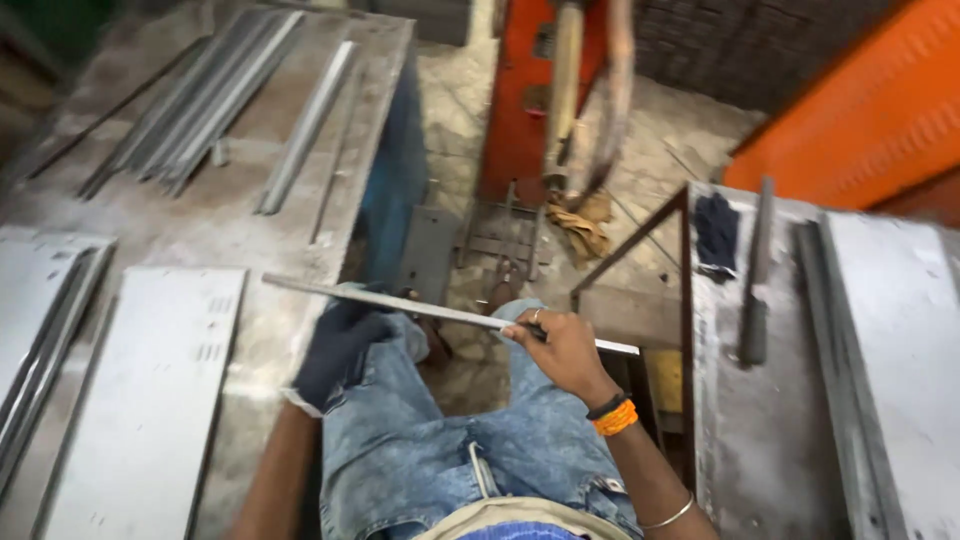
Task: The recorder is using a spot welding machine to attach metal rails onto a large metal panel at a manual workstation.
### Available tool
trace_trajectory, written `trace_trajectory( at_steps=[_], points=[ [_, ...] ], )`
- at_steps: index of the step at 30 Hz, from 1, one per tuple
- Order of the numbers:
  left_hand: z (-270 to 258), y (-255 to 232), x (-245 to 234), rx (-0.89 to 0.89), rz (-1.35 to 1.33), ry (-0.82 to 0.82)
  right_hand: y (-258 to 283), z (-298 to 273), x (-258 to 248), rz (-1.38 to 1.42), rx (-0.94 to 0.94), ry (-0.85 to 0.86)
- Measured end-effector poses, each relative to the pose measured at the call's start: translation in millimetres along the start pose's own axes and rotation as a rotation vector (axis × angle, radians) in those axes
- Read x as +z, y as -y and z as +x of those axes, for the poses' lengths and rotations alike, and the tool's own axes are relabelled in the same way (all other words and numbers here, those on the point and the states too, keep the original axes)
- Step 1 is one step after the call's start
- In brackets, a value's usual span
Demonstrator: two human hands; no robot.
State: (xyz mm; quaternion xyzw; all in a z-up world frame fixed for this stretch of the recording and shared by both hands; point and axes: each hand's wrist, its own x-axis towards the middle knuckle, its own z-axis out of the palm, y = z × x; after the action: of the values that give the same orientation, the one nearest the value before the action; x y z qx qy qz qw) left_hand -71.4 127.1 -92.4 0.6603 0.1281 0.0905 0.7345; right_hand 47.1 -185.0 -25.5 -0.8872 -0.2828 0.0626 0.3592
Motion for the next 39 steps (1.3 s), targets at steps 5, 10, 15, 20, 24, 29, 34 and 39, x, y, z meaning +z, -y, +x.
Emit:
trace_trajectory(
  at_steps=[5,10,15,20,24,29,34,39],
  points=[
    [28,19,174,-0.199,-0.257,0.009,-59,-30,-41,-0.103,0.143,0.003],
    [41,34,310,-0.305,-0.348,0.369,-140,-74,-84,-0.159,0.177,-0.159],
    [65,45,403,-0.277,-0.356,0.572,-196,-110,-178,-0.363,0.633,-0.373],
    [74,39,440,-0.338,-0.267,0.665,-331,-125,-222,-0.612,0.595,-0.671],
    [79,46,454,-0.442,-0.247,0.652,-415,-129,-222,-0.865,0.788,-0.638],
    [80,53,447,-0.415,-0.174,0.661,-450,-127,-241,-0.725,0.924,-0.633],
    [76,52,439,-0.376,-0.147,0.662,-437,-126,-266,-0.562,1.000,-0.614],
    [78,66,446,-0.440,-0.222,0.681,-351,-119,-248,-0.667,0.791,-0.490]
  ],
)
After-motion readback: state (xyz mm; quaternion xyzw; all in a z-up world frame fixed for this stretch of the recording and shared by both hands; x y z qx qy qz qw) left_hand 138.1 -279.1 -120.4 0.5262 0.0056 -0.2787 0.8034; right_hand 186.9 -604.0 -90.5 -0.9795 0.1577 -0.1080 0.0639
